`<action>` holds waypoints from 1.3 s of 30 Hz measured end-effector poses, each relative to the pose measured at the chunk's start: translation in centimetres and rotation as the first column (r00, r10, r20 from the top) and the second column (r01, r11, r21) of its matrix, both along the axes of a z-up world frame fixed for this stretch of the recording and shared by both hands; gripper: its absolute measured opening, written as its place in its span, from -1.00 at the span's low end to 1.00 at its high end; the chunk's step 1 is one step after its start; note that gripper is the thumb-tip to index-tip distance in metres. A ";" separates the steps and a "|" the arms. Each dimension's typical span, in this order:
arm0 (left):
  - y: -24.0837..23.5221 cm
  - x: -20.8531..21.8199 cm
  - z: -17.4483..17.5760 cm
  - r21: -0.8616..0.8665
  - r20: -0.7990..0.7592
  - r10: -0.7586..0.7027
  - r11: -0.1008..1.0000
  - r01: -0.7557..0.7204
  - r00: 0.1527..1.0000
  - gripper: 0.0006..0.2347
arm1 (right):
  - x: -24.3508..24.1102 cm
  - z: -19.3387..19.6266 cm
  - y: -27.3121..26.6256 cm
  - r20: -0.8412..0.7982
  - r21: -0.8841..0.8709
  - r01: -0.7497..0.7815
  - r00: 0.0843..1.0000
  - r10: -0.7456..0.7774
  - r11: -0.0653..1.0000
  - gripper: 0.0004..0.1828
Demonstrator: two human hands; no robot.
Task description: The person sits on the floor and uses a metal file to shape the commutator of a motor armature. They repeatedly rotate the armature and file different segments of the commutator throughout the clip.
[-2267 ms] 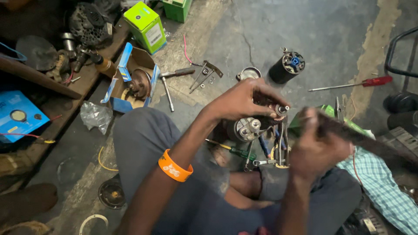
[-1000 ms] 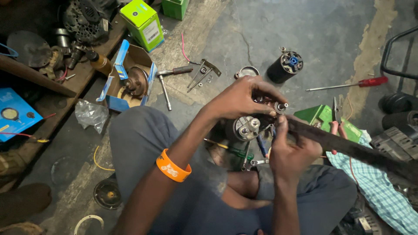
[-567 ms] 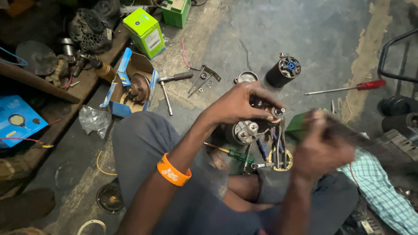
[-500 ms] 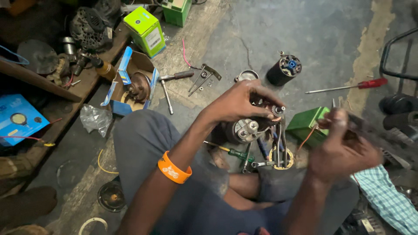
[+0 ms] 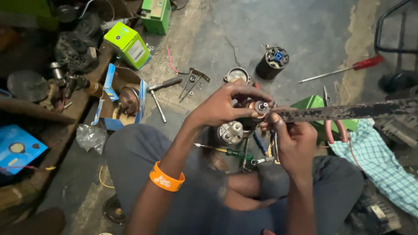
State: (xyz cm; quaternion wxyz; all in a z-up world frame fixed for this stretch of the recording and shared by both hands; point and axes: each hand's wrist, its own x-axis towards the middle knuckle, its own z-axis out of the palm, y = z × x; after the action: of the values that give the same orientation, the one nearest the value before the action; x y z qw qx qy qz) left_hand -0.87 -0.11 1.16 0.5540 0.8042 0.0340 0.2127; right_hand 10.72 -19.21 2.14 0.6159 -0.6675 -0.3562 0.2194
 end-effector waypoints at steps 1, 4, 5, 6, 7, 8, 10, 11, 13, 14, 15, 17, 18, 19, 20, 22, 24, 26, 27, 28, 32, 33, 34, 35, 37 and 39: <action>0.0 0.1 0.1 0.010 0.005 0.014 1.000 -0.014 1.000 -0.64 | 0.1 -0.2 0.0 0.034 -0.033 0.026 0.999 -0.025 0.999 -0.85; -0.1 0.6 0.1 0.005 -0.001 0.049 0.999 -0.049 0.999 -0.64 | 0.6 -0.8 -0.1 0.131 -0.082 0.107 0.987 -0.096 0.991 -0.84; -0.1 0.6 0.2 -0.014 -0.023 0.054 0.998 -0.055 0.998 -0.65 | 0.6 -1.0 0.0 0.162 -0.089 0.132 0.980 -0.116 0.987 -0.84; -0.1 0.6 0.2 -0.033 -0.046 0.064 0.997 -0.066 0.997 -0.65 | 0.6 -1.2 0.0 0.153 -0.060 0.131 0.981 -0.120 0.990 -0.84; -0.1 0.7 0.1 -0.038 -0.035 0.061 0.997 -0.063 0.998 -0.65 | 0.5 -1.4 0.0 0.144 -0.032 0.130 0.982 -0.124 0.991 -0.84; -0.1 0.6 0.1 -0.043 -0.024 0.060 0.997 -0.061 0.998 -0.65 | 0.4 -1.5 0.1 0.135 -0.004 0.126 0.983 -0.125 0.992 -0.83; -0.1 0.6 0.0 -0.054 -0.021 0.061 0.997 -0.062 0.998 -0.65 | 0.4 -1.7 0.0 0.191 -0.026 0.120 0.975 -0.113 0.992 -0.84; -0.1 0.6 -0.1 -0.058 -0.030 0.063 0.996 -0.065 0.998 -0.65 | 0.4 -1.8 -0.1 0.219 -0.037 0.118 0.970 -0.107 0.992 -0.84; 0.0 0.7 -0.1 -0.049 -0.030 0.067 0.996 -0.068 0.997 -0.65 | 0.4 -1.9 -0.1 0.211 -0.017 0.117 0.971 -0.111 0.993 -0.86; 0.0 0.7 -0.1 -0.036 -0.023 0.070 0.997 -0.071 0.997 -0.65 | 0.3 -2.0 0.0 0.207 -0.008 0.117 0.972 -0.113 0.993 -0.86; 0.0 0.7 -0.1 -0.023 -0.015 0.073 0.997 -0.073 0.997 -0.65 | 0.3 -2.1 0.0 0.223 -0.027 0.135 0.967 -0.125 0.991 -0.87; 0.0 0.7 -0.1 -0.010 -0.015 0.085 0.996 -0.085 0.996 -0.65 | 0.3 -2.1 0.0 0.258 -0.065 0.171 0.955 -0.149 0.983 -0.86; 0.0 0.7 -0.1 -0.001 -0.014 0.092 0.996 -0.092 0.996 -0.65 | 0.3 -2.1 0.1 0.263 -0.051 0.164 0.954 -0.145 0.985 -0.87; 0.0 0.7 0.0 -0.032 -0.015 0.089 0.995 -0.090 0.996 -0.66 | 0.2 -2.2 0.2 0.268 -0.037 0.157 0.953 -0.142 0.987 -0.87; -0.1 0.6 -0.1 -0.064 -0.015 0.087 0.994 -0.088 0.996 -0.67 | 0.1 -2.2 0.2 0.272 -0.024 0.150 0.952 -0.138 0.988 -0.87; -0.2 0.6 -0.2 -0.088 -0.014 0.092 0.992 -0.093 0.996 -0.68 | 0.0 -2.2 0.3 0.305 -0.032 0.169 0.940 -0.151 0.985 -0.87; -0.1 0.6 -0.2 -0.073 -0.010 0.108 0.991 -0.108 0.994 -0.68 | -0.1 -2.1 0.4 0.328 -0.030 0.174 0.932 -0.155 0.984 -0.87; -0.2 0.7 -0.4 -0.103 -0.014 0.110 0.988 -0.111 0.994 -0.66 | -0.2 -1.9 0.4 0.341 -0.019 0.166 0.928 -0.149 0.986 -0.87; -0.2 0.7 -0.5 -0.118 -0.015 0.111 0.987 -0.112 0.994 -0.66 | -0.2 -1.8 0.4 0.348 -0.035 0.179 0.925 -0.156 0.983 -0.87; -0.2 0.8 -0.6 -0.172 -0.017 0.101 0.980 -0.102 0.995 -0.66 | -0.2 -1.7 0.4 0.354 -0.050 0.192 0.921 -0.163 0.980 -0.87; -0.3 1.1 -1.1 -0.286 0.007 0.072 0.956 -0.067 0.997 -0.68 | -0.5 -1.6 0.6 0.445 -0.056 0.251 0.873 -0.200 0.966 -0.86; -0.2 1.1 -1.2 -0.290 0.019 0.068 0.955 -0.059 0.998 -0.68 | -0.7 -1.6 0.7 0.461 -0.031 0.245 0.864 -0.204 0.969 -0.87; -0.2 1.1 -1.3 -0.252 0.016 0.078 0.965 -0.072 0.997 -0.68 | -0.8 -1.7 0.7 0.476 -0.006 0.238 0.855 -0.207 0.971 -0.87; -0.1 1.1 -1.3 -0.214 0.014 0.089 0.973 -0.084 0.996 -0.67 | -0.9 -1.7 0.8 0.492 0.020 0.230 0.845 -0.210 0.973 -0.87; -0.1 1.1 -1.4 -0.213 0.013 0.090 0.973 -0.085 0.996 -0.67 | -1.1 -2.0 1.0 0.445 0.028 0.245 0.865 -0.232 0.969 -0.86; -0.1 1.1 -1.4 -0.287 0.017 0.066 0.956 -0.058 0.998 -0.69 | -1.2 -2.2 1.1 0.455 0.037 0.259 0.856 -0.247 0.965 -0.87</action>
State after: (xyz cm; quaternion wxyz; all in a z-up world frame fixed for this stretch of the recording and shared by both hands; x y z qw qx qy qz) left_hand 0.25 -0.18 -0.25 0.6579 0.7113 0.0824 0.2333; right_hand 9.53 -18.13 -0.02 0.5303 -0.7489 -0.3969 -0.0216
